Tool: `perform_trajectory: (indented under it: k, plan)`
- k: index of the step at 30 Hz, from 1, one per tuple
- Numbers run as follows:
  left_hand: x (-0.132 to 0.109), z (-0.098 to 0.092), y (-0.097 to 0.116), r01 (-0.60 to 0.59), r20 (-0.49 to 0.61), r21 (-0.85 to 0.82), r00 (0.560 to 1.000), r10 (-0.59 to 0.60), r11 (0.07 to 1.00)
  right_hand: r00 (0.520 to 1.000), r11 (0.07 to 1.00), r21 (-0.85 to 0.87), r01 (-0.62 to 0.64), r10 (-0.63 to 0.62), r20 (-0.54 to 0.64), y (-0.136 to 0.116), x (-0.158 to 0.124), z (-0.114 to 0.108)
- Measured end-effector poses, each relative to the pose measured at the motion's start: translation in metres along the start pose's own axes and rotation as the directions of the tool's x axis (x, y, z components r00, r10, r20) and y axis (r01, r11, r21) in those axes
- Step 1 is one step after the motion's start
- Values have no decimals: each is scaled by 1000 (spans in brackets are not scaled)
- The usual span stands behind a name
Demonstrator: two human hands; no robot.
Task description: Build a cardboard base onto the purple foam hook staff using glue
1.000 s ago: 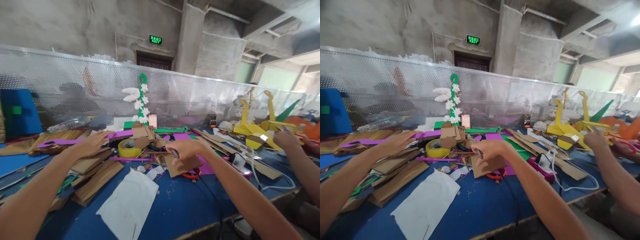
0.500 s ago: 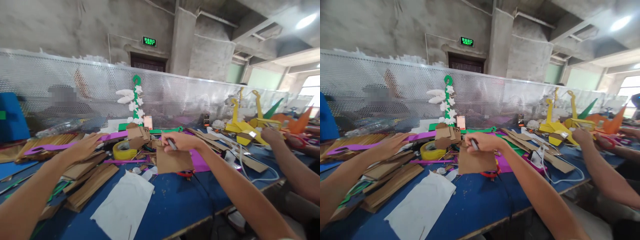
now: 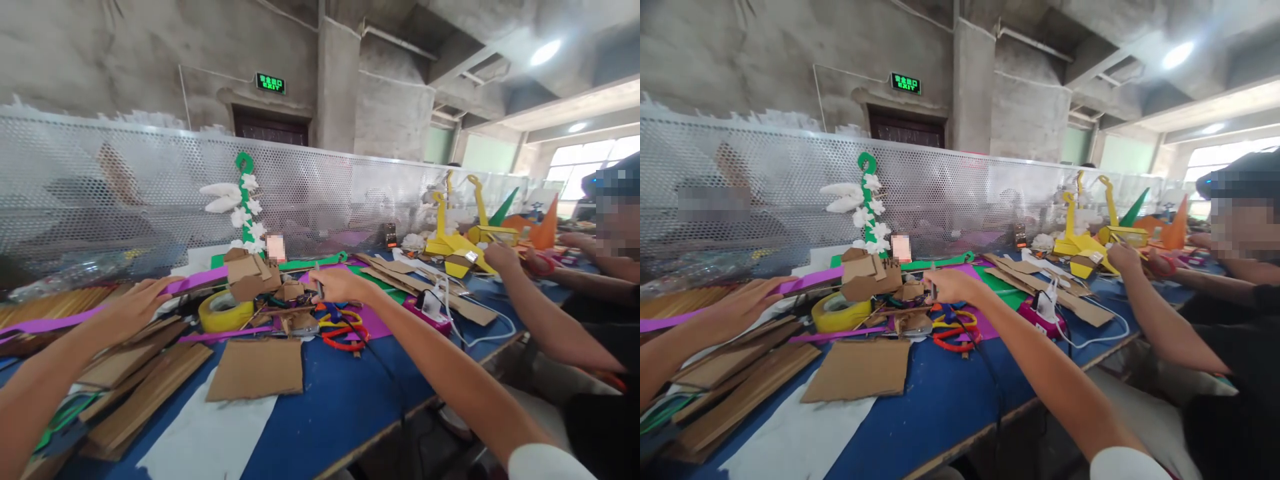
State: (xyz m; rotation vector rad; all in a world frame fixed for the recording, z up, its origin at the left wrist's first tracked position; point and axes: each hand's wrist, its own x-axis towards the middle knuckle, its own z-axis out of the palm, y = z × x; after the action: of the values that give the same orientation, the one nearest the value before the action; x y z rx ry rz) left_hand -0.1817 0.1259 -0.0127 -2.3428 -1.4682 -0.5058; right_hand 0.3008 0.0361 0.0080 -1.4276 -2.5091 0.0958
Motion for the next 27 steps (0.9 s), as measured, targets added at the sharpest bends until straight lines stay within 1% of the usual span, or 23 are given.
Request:
perform_trajectory:
  k: [3, 5, 7, 10, 14, 17, 20, 24, 27]
  plan:
    - [1, 7, -9, -37, 34, -68, 999, 40, 997, 998, 999, 3, -45, 45, 38, 20, 3, 19]
    - [1, 10, -14, -42, 34, -81, 998, 45, 996, 998, 998, 10, -57, 57, 41, 24, 6, 26]
    - [1, 11, -16, -45, 33, -81, 998, 47, 996, 997, 997, 15, -72, 71, 41, 25, 7, 29]
    - [1, 9, -12, -36, 42, -75, 998, 39, 997, 995, 997, 32, -71, 69, 68, 23, 5, 29]
    - [0, 0, -1, -34, 71, -72, 997, 39, 997, 992, 999, 16, -44, 42, 116, 16, 2, 33]
    - [-2, -6, 6, -21, 61, -83, 998, 26, 996, 996, 999, -19, -49, 50, 68, 12, 1, 36]
    - [-3, -8, 8, -15, 60, -86, 998, 20, 996, 998, 998, 2, -70, 70, 0, 17, 0, 30]
    - [-1, -4, 3, -11, 62, -80, 998, 16, 997, 985, 990, 72, -120, 127, -112, 32, -10, 4]
    - [0, 1, -2, -32, 57, -94, 998, 37, 995, 964, 982, 152, -113, 145, -224, 38, -19, -13]
